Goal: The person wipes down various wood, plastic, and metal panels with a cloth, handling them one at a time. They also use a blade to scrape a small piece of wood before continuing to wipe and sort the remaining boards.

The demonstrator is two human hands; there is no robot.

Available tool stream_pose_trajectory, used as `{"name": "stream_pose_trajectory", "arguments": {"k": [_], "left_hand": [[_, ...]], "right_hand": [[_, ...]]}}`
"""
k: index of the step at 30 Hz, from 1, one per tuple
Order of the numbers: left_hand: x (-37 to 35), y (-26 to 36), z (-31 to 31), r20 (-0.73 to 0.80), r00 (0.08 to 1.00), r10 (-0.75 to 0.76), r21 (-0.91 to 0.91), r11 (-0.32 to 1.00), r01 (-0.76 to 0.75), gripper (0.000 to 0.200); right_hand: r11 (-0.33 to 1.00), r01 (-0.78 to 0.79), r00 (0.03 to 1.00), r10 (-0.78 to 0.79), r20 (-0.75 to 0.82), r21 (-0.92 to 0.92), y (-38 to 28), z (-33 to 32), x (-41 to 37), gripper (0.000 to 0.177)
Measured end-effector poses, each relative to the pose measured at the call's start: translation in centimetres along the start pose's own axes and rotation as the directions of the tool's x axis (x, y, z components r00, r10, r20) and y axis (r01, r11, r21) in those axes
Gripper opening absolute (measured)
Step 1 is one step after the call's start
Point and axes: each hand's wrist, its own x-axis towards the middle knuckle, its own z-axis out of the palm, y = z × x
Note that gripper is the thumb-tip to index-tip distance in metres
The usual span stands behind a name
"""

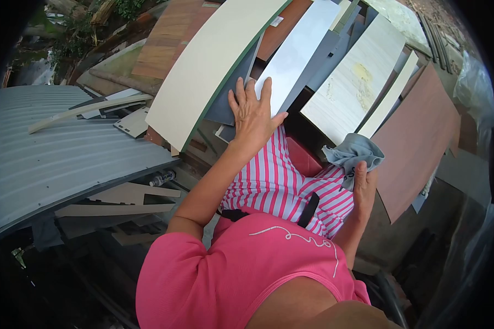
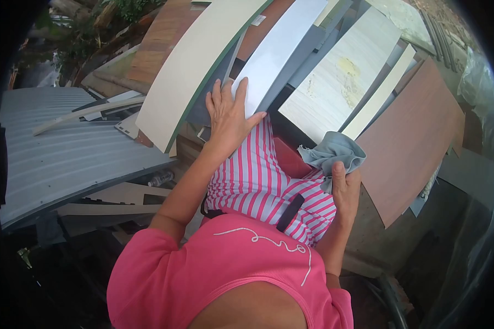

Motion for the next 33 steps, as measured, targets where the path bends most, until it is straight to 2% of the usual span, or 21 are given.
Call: {"name": "stream_pose_trajectory", "arguments": {"k": [2, 5, 7, 9, 10, 11, 13, 14, 15, 16, 19, 21, 22, 23, 26, 28, 29, 30, 31, 32, 33], "left_hand": [[0.0, 0.2, -0.2, 0.057, 0.998, -0.021, 0.027, 0.999, 0.019, 0.078], [0.4, 0.0, -0.5, 0.035, 0.999, -0.041, -0.018, 0.999, 0.042, 0.079], [0.5, 0.6, -1.8, 0.006, 0.999, -0.032, -0.008, 0.999, 0.032, 0.078], [0.7, 1.7, -3.9, 0.117, 0.986, -0.116, -0.278, 0.95, 0.144, 0.077], [0.5, 2.2, -4.6, 0.115, 0.987, -0.113, -0.28, 0.95, 0.141, 0.077], [0.2, 2.7, -5.1, 0.102, 0.986, -0.129, -0.356, 0.921, 0.157, 0.075], [-0.9, 3.4, -5.5, 0.091, 0.987, -0.136, -0.428, 0.889, 0.162, 0.073], [-1.6, 3.7, -5.3, 0.078, 0.989, -0.128, -0.425, 0.893, 0.149, 0.071], [-2.2, 4.0, -5.2, 0.066, 0.991, -0.119, -0.423, 0.896, 0.136, 0.07], [-2.9, 4.1, -5.2, 0.069, 0.991, -0.112, -0.422, 0.897, 0.13, 0.07], [-4.6, 3.9, -5.9, 0.052, 0.998, -0.023, -0.402, 0.915, 0.042, 0.069], [-5.8, 3.3, -6.7, 0.061, 0.994, 0.085, -0.338, 0.939, -0.06, 0.071], [-6.3, 3.2, -7.4, 0.06, 0.995, 0.081, -0.338, 0.94, -0.056, 0.071], [-6.7, 3.2, -8.2, 0.072, 0.991, 0.112, -0.33, 0.94, -0.083, 0.07], [-8.1, 2.9, -9.7, 0.1, 0.979, 0.178, -0.35, 0.927, -0.133, 0.069], [-8.7, 2.6, -10.0, 0.108, 0.97, 0.219, -0.384, 0.909, -0.163, 0.068], [-9.1, 2.3, -9.9, 0.151, 0.968, 0.2, -0.503, 0.858, -0.099, 0.068], [-9.3, 2.2, -9.7, 0.195, 0.962, 0.189, -0.61, 0.791, -0.032, 0.067], [-9.5, 2.2, -9.3, 0.19, 0.961, 0.202, -0.618, 0.785, -0.043, 0.067], [-9.7, 2.2, -8.9, 0.24, 0.945, 0.222, -0.698, 0.716, 0.009, 0.067], [-9.9, 2.2, -8.3, 0.288, 0.926, 0.245, -0.766, 0.639, 0.069, 0.068]], "right_hand": [[1.0, -0.004, 1.0, 0.004, -0.012, 0.011, -0.2, 0.6, -0.3, 0.053], [1.0, -0.017, 1.0, 0.017, -0.015, 0.02, 0.2, 1.1, -0.4, 0.057], [0.989, -0.046, 0.999, 0.048, -0.016, 0.14, 0.4, 1.6, -0.7, 0.062], [0.985, -0.037, 0.999, 0.035, 0.015, 0.167, 0.0, 2.2, -0.4, 0.066], [0.936, -0.1, 0.99, 0.06, 0.128, 0.337, -0.3, 2.9, -0.1, 0.07], [0.855, -0.177, 0.968, 0.062, 0.241, 0.488, -0.8, 3.8, 0.3, 0.075], [0.71, -0.401, 0.907, 0.219, 0.36, 0.578, -2.5, 6.5, 1.1, 0.073], [0.709, -0.358, 0.919, 0.152, 0.364, 0.608, -2.3, 8.3, 1.7, 0.071], [0.704, -0.314, 0.928, 0.085, 0.364, 0.637, -2.2, 10.1, 2.3, 0.068], [0.748, -0.282, 0.943, 0.101, 0.317, 0.601, -3.3, 11.3, 2.8, 0.067], [0.708, -0.263, 0.961, 0.13, 0.245, 0.655, -5.8, 12.0, 3.7, 0.063], [0.53, -0.432, 0.898, 0.329, 0.292, 0.73, -6.6, 11.4, 5.2, 0.062], [0.592, -0.304, 0.952, 0.215, 0.217, 0.746, -3.5, 11.5, 7.1, 0.064], [0.581, -0.256, 0.966, 0.19, 0.177, 0.773, -3.4, 10.6, 8.5, 0.061], [0.523, -0.147, 0.977, 0.211, 0.039, 0.84, -3.5, 6.4, 13.7, 0.047], [0.468, -0.102, 0.98, 0.197, 0.008, 0.878, -4.1, 3.1, 16.8, 0.042], [0.371, -0.052, 0.981, 0.192, -0.022, 0.927, -4.2, 1.8, 18.2, 0.045], [0.237, -0.102, 0.991, 0.105, 0.079, 0.966, -4.4, 1.0, 18.7, 0.047], [0.105, -0.163, 0.986, 0.002, 0.164, 0.981, -4.5, 0.4, 19.2, 0.049], [0.112, -0.15, 0.989, 0.001, 0.151, 0.982, -4.5, 0.2, 19.6, 0.049], [-0.013, -0.179, 0.984, -0.025, 0.178, 0.984, -4.1, 0.4, 19.9, 0.048]]}}
